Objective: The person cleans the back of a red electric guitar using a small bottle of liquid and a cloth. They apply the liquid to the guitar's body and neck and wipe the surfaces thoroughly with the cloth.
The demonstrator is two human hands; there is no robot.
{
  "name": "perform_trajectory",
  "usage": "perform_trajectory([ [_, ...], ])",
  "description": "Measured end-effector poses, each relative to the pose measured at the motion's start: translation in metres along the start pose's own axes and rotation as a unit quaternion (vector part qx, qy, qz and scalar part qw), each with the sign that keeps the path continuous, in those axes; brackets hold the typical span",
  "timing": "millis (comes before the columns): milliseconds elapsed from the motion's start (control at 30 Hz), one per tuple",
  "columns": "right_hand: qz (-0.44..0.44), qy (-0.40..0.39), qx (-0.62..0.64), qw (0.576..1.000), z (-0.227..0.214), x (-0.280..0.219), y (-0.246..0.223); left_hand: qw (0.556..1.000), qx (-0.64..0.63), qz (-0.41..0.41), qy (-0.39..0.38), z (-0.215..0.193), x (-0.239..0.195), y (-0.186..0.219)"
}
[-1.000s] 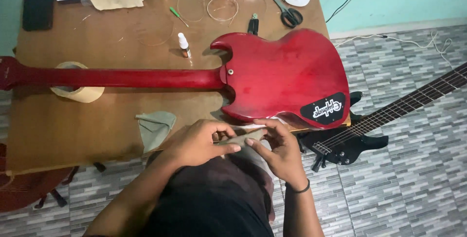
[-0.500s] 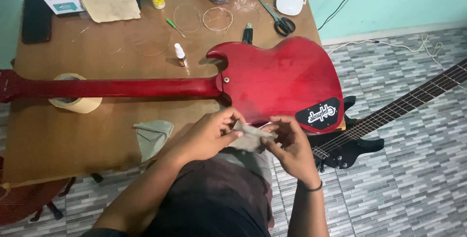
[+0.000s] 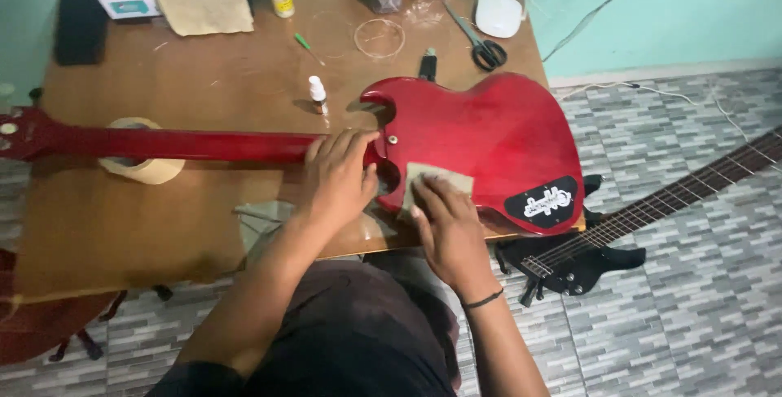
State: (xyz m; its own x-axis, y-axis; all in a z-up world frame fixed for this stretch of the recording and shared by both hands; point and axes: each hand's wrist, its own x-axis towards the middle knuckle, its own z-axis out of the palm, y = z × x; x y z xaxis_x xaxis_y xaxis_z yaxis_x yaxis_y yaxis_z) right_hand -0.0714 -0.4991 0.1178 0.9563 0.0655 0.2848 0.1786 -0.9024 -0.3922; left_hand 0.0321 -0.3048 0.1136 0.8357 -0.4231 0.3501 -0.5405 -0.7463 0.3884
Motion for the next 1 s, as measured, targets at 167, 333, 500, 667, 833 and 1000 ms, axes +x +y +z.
perform_trajectory([
  [167,0.107,-0.143,-0.048,0.983,-0.016,0.044,0.001,0.989,0.068,-0.064,-0.113,-0.021,0.007,-0.024],
  [333,0.014,-0.227,-0.068,0.971,-0.016,0.048,-0.024,0.981,0.064,-0.076,-0.165,-0.020,0.019,-0.029],
  [500,0.056,-0.249,-0.066,0.965,-0.039,0.039,0.005,0.985,0.048,-0.056,-0.159,-0.022,0.013,-0.029],
  [667,0.106,-0.238,-0.075,0.962,-0.017,0.063,0.000,0.985,0.016,-0.050,-0.166,-0.015,0.026,-0.015],
  [833,0.006,-0.318,-0.075,0.945,-0.024,0.055,-0.043,0.984,0.021,-0.055,-0.171,-0.001,0.034,-0.022],
  [1000,-0.063,-0.318,-0.107,0.940,-0.014,0.068,-0.032,0.983,-0.010,-0.069,-0.172,-0.001,0.037,-0.024],
])
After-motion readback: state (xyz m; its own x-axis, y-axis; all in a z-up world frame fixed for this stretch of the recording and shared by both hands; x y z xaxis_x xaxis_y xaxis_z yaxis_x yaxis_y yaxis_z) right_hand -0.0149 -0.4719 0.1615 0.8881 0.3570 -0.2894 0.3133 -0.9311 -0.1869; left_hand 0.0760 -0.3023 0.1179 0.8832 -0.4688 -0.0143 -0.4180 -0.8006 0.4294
